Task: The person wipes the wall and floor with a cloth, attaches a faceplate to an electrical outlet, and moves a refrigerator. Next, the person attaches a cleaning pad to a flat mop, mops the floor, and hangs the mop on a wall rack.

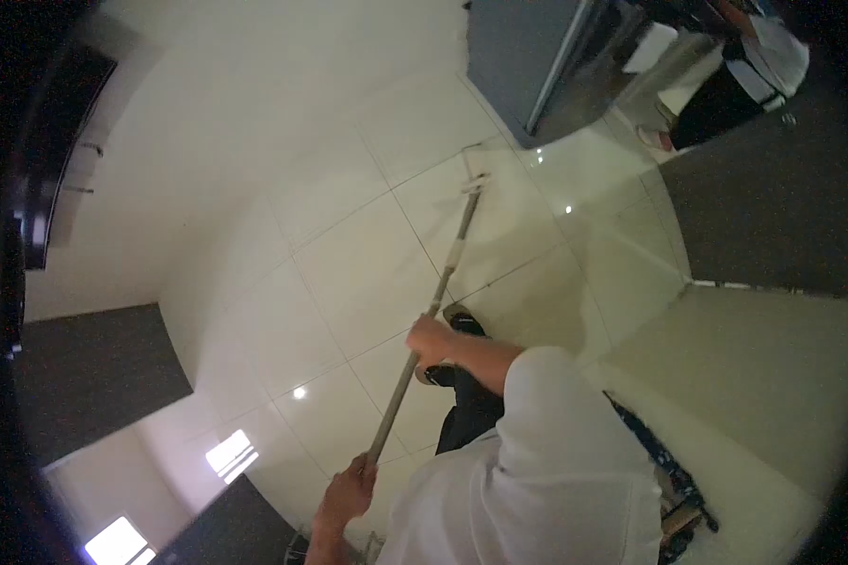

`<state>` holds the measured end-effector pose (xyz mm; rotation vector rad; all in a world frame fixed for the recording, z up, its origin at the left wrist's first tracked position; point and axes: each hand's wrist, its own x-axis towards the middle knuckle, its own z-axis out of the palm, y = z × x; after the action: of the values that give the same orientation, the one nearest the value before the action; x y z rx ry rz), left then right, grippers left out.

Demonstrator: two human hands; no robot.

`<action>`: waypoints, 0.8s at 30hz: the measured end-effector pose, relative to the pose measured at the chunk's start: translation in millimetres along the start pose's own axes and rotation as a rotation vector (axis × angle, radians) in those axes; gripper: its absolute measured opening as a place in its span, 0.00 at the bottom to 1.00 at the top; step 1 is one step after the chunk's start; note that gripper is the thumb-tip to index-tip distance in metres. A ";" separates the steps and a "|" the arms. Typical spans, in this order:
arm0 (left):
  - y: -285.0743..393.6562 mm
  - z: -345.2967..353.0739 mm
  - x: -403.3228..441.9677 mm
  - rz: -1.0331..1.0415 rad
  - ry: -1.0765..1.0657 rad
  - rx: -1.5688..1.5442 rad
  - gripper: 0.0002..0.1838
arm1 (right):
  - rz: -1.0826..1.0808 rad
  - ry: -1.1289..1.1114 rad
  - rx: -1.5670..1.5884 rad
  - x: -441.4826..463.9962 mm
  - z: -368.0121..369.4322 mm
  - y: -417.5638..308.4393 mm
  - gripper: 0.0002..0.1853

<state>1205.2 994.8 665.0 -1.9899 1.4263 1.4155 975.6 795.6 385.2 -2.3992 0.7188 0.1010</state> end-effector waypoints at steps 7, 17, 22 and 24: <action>-54.8 58.7 -12.7 -0.095 0.154 -0.060 0.25 | -0.059 -0.100 0.052 22.5 38.3 -31.7 0.11; -51.7 112.0 -34.6 -0.387 0.200 -0.063 0.27 | -0.359 -0.120 0.168 128.5 117.9 -102.6 0.05; 9.4 8.4 85.5 -0.454 0.151 -0.134 0.29 | -0.184 0.094 0.053 197.4 56.4 18.8 0.04; 21.1 -31.9 113.7 -0.204 0.184 0.275 0.28 | -0.120 0.276 0.122 204.3 50.1 62.1 0.06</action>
<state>1205.9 901.4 589.7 -2.0564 1.3600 0.9178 1121.8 687.9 262.1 -2.3556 0.6800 -0.3199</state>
